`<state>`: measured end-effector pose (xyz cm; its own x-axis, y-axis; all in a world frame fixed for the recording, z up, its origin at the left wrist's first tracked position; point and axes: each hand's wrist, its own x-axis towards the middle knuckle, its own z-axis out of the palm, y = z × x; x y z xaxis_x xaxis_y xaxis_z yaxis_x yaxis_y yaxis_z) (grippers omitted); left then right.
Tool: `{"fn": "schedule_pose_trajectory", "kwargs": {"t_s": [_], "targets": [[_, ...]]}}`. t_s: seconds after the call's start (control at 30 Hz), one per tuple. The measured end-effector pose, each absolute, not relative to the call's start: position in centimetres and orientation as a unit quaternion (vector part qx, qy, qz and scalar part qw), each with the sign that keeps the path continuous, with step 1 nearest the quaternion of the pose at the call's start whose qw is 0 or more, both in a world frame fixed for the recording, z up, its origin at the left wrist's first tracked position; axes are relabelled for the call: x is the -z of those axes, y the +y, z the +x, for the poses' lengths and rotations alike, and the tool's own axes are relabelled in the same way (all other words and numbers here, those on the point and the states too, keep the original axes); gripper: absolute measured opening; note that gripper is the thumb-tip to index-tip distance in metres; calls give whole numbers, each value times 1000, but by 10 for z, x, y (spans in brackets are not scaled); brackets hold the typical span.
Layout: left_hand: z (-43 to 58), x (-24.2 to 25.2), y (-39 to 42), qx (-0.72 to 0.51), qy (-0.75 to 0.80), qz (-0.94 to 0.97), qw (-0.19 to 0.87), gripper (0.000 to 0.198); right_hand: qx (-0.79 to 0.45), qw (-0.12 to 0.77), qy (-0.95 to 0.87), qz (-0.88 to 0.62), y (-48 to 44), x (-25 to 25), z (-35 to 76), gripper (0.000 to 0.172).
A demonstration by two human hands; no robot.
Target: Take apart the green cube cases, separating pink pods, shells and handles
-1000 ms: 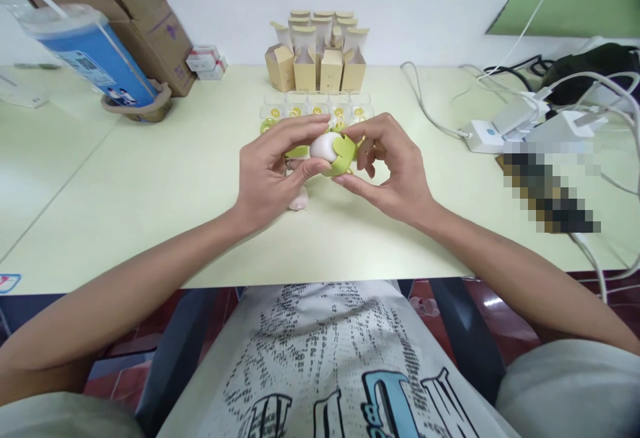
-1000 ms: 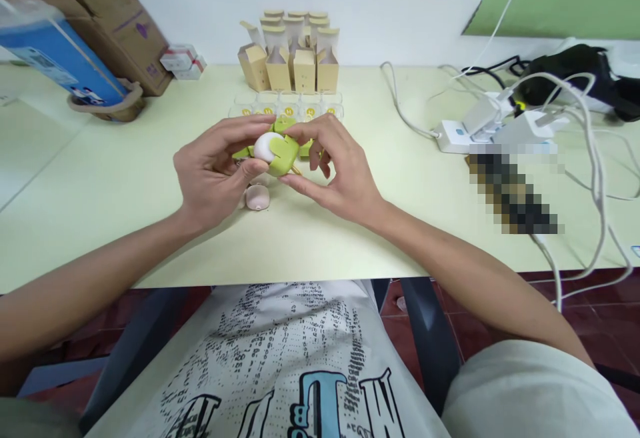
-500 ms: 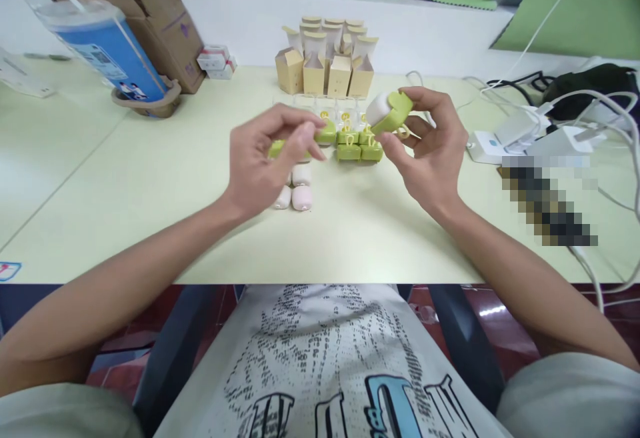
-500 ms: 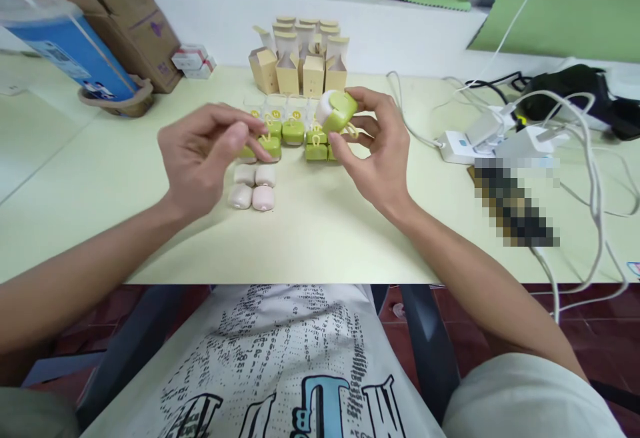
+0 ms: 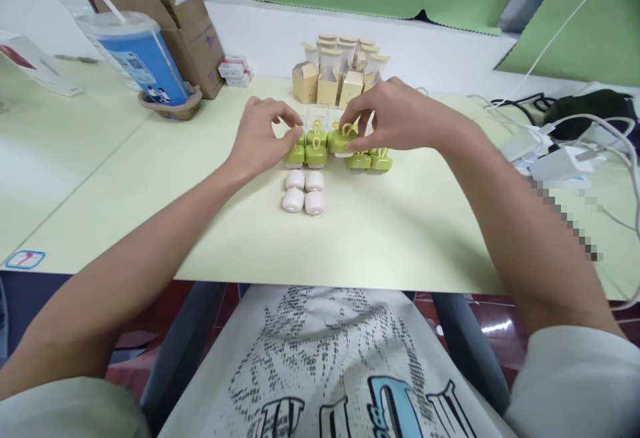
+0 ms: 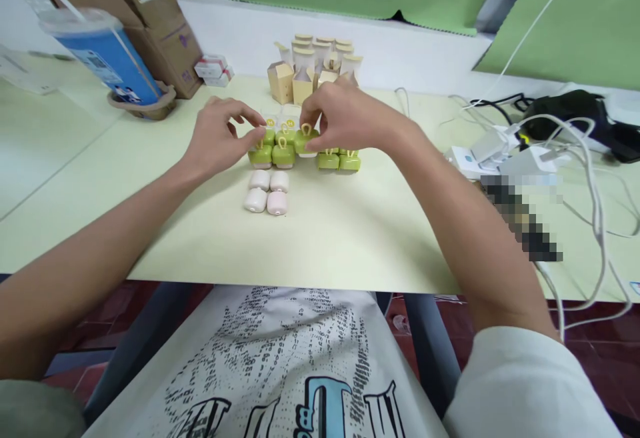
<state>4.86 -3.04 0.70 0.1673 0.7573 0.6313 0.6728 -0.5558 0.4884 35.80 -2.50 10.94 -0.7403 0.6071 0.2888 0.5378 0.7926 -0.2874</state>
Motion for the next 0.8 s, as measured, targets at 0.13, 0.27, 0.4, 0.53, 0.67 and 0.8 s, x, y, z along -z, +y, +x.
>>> {"fn": "schedule_pose_trajectory", "kwargs": {"t_s": [0.13,0.27,0.4,0.53,0.67,0.8], "targets": [[66,-17,-53,-398,429,810,38,30,-107,204,-922,-310,-19,-92,344,36],[70,-17,-57,-377,442,812,48,20,-149,247,-906,-310,-5,-74,347,46],[68,-15,-54,-383,442,809,61,19,-168,262,-903,-298,6,-63,348,46],[68,-14,-53,-386,438,810,62,18,-182,294,-885,-311,12,-53,346,45],[66,-14,-51,-388,426,813,77,25,-180,267,-895,-309,19,-52,347,44],[52,-10,-34,-412,411,811,66,47,-160,243,-910,-295,23,-54,348,43]]}}
